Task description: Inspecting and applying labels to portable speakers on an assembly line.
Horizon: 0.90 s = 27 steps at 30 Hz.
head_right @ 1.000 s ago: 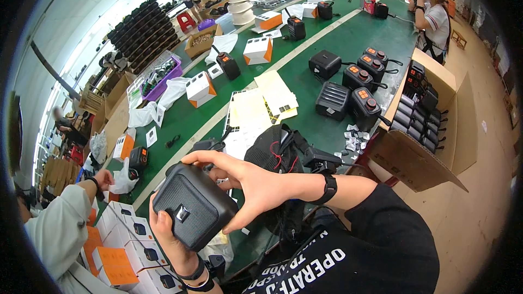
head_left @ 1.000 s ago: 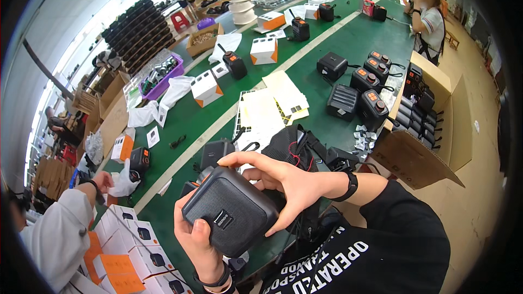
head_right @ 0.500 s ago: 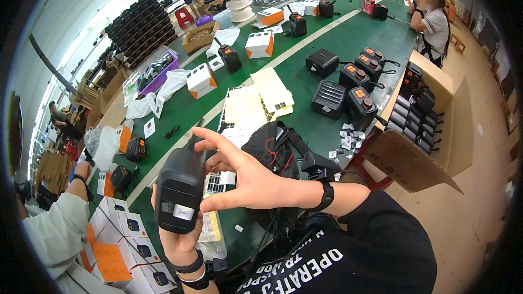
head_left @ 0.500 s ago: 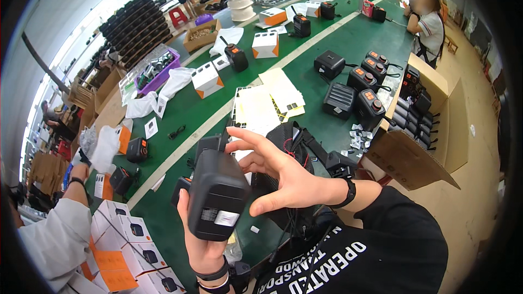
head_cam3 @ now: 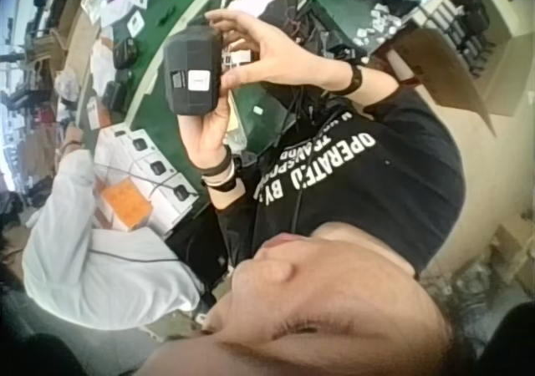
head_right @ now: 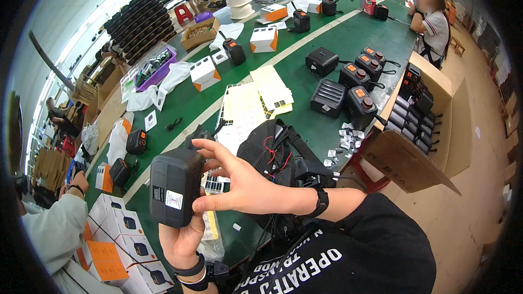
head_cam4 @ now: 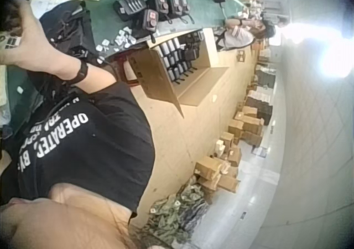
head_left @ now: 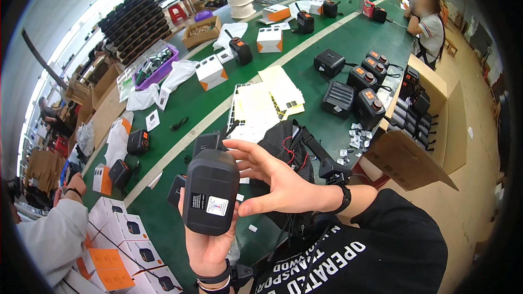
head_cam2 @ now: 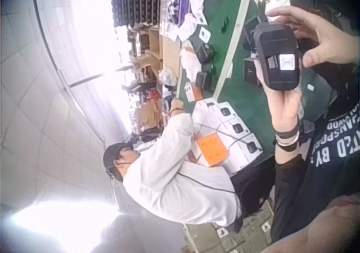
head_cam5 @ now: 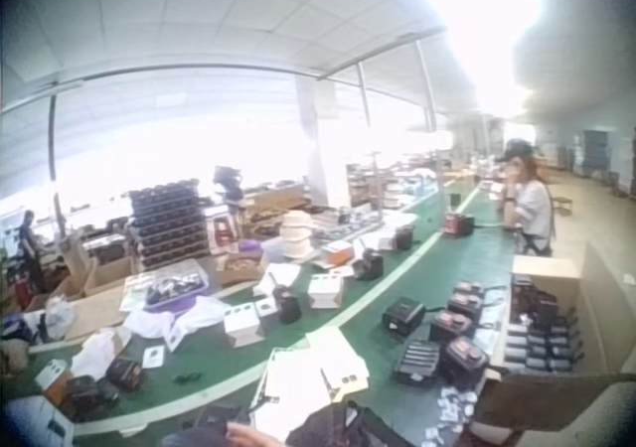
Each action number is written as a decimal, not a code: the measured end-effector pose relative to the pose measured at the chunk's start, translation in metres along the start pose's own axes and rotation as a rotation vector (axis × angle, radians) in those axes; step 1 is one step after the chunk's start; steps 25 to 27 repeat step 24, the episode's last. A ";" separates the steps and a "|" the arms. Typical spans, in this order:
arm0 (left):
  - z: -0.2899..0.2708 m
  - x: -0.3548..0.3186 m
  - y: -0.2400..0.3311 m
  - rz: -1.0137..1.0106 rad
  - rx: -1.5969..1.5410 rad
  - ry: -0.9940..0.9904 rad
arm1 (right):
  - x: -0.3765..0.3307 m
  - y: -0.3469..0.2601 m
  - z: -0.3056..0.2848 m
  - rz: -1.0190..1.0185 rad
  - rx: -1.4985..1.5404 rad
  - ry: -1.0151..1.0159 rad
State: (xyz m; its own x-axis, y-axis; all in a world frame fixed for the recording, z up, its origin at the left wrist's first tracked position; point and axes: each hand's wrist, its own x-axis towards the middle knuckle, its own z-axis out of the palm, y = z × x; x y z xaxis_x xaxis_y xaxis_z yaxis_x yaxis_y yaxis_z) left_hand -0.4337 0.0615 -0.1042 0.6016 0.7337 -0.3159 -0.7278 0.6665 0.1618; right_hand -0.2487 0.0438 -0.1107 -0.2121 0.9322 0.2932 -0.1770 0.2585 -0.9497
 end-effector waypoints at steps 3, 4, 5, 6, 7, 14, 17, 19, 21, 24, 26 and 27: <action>-0.004 0.006 -0.002 0.041 0.092 0.013 | 0.001 0.001 0.011 -0.036 0.089 0.012; 0.000 0.006 -0.007 0.037 0.093 0.014 | 0.001 0.000 0.015 -0.039 0.090 0.053; 0.007 0.007 -0.015 0.140 0.255 0.059 | 0.001 -0.002 0.018 -0.043 0.090 0.095; 0.013 0.008 -0.020 0.247 0.418 0.102 | 0.002 -0.004 0.018 -0.046 0.092 0.097; -0.006 0.010 -0.011 0.279 0.658 -0.094 | 0.003 -0.007 0.019 -0.114 -0.033 0.141; -0.007 0.007 -0.022 0.737 1.238 -0.093 | 0.008 -0.025 0.021 -0.469 -0.778 0.244; -0.007 0.004 -0.017 0.534 0.811 -0.124 | 0.012 -0.026 0.014 -0.540 -0.446 0.160; -0.014 0.004 -0.018 0.562 0.682 -0.088 | 0.013 -0.027 0.011 -0.469 -0.445 0.155; -0.016 0.005 -0.020 0.605 0.522 -0.065 | 0.016 -0.026 0.006 -0.370 -0.453 0.114; -0.020 0.006 -0.016 0.610 0.557 -0.066 | 0.019 -0.022 0.004 -0.171 -0.370 -0.037; -0.020 0.006 -0.016 0.610 0.557 -0.066 | 0.019 -0.022 0.004 -0.171 -0.370 -0.037; -0.020 0.006 -0.016 0.610 0.557 -0.066 | 0.019 -0.022 0.004 -0.171 -0.370 -0.037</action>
